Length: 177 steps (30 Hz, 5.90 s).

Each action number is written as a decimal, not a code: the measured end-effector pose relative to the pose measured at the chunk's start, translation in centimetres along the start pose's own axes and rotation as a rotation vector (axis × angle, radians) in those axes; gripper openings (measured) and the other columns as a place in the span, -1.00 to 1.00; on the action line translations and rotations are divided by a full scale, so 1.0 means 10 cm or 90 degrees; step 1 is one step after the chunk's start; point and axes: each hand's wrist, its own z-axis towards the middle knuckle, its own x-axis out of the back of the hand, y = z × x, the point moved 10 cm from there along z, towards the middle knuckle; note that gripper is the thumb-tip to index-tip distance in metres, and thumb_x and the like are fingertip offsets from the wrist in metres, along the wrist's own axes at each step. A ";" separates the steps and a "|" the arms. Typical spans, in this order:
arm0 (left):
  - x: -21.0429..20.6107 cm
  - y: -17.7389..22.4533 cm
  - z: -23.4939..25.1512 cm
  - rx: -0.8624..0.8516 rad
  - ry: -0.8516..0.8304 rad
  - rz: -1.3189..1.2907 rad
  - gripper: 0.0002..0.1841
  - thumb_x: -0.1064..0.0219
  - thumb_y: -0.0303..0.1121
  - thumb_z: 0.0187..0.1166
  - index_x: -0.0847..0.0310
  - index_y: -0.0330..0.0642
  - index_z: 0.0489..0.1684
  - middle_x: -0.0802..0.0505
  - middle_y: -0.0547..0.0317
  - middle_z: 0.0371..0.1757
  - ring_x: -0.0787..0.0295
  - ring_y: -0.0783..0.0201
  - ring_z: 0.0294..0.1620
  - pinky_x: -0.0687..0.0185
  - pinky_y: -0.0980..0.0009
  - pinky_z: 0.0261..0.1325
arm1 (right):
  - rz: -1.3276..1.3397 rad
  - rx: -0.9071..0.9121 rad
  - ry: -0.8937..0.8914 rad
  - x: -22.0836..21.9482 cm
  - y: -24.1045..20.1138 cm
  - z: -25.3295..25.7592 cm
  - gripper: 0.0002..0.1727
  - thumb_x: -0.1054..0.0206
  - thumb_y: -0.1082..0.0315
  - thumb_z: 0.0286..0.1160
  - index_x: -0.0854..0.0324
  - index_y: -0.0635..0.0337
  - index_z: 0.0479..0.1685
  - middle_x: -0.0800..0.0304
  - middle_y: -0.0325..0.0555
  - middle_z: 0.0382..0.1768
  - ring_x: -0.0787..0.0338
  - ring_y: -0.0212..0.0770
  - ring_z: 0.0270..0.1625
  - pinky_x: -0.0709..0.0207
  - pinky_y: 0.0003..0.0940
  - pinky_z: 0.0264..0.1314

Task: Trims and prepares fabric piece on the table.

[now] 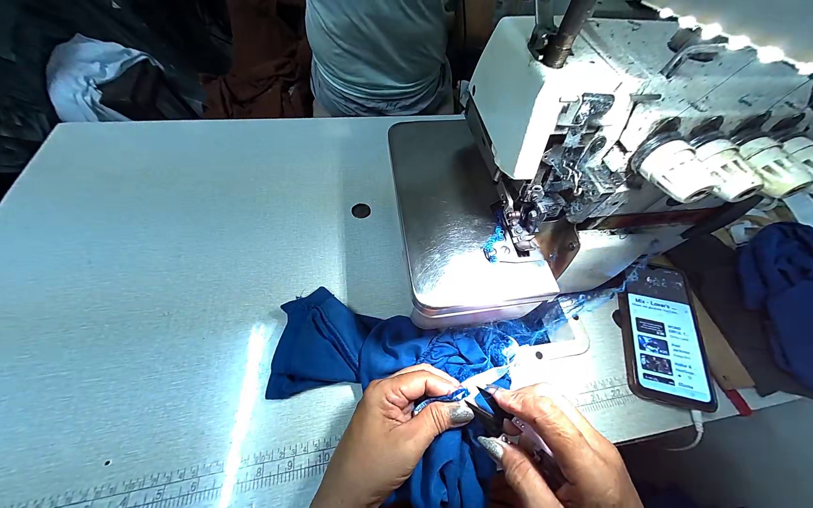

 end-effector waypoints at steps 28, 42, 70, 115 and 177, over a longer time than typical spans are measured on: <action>-0.01 -0.02 0.01 0.017 -0.030 -0.016 -0.90 -0.49 -0.38 0.51 -0.88 -0.20 -0.28 -0.91 0.24 -0.13 -0.81 0.48 0.01 -0.72 0.56 0.13 | 0.202 0.023 0.078 -0.05 0.18 -0.01 -0.66 -0.38 0.52 0.46 -0.59 0.37 0.21 -0.76 -0.06 0.03 -0.76 -0.52 0.01 -0.68 -0.67 0.08; -0.01 -0.01 0.01 0.010 -0.018 0.001 -0.91 -0.49 -0.40 0.49 -0.88 -0.21 -0.28 -0.91 0.23 -0.13 -0.81 0.47 0.03 -0.72 0.55 0.16 | 0.012 -0.015 -0.013 0.01 0.00 0.00 -0.70 -0.31 0.48 0.47 -0.71 0.43 0.12 -0.77 0.06 -0.14 -0.72 -0.42 -0.17 -0.61 -0.66 -0.08; -0.01 0.00 0.00 -0.002 -0.008 0.011 -0.92 -0.49 -0.41 0.49 -0.86 -0.22 -0.28 -0.90 0.22 -0.14 -0.81 0.46 0.00 -0.73 0.55 0.13 | 0.000 -0.014 0.003 -0.01 -0.01 -0.01 -0.69 -0.32 0.50 0.43 -0.69 0.47 0.12 -0.75 0.04 -0.16 -0.72 -0.43 -0.19 -0.61 -0.69 -0.11; 0.00 -0.02 0.00 0.013 -0.007 -0.010 -0.91 -0.49 -0.40 0.49 -0.88 -0.22 -0.27 -0.91 0.21 -0.13 -0.82 0.47 0.01 -0.74 0.54 0.14 | 0.156 0.005 0.090 -0.06 0.13 -0.06 -0.68 -0.39 0.54 0.41 -0.61 0.44 0.14 -0.75 -0.02 -0.04 -0.76 -0.52 -0.03 -0.69 -0.68 0.06; -0.01 0.02 0.04 -0.004 -0.011 0.010 -0.90 -0.51 -0.40 0.49 -0.88 -0.24 -0.25 -0.92 0.16 -0.07 -0.83 0.43 0.02 -0.75 0.52 0.15 | 0.260 -0.056 0.189 0.28 0.37 0.13 -0.64 -0.53 0.35 0.33 -0.61 0.30 0.06 -0.79 -0.27 -0.14 -0.66 -0.64 -0.27 -0.56 -0.77 -0.23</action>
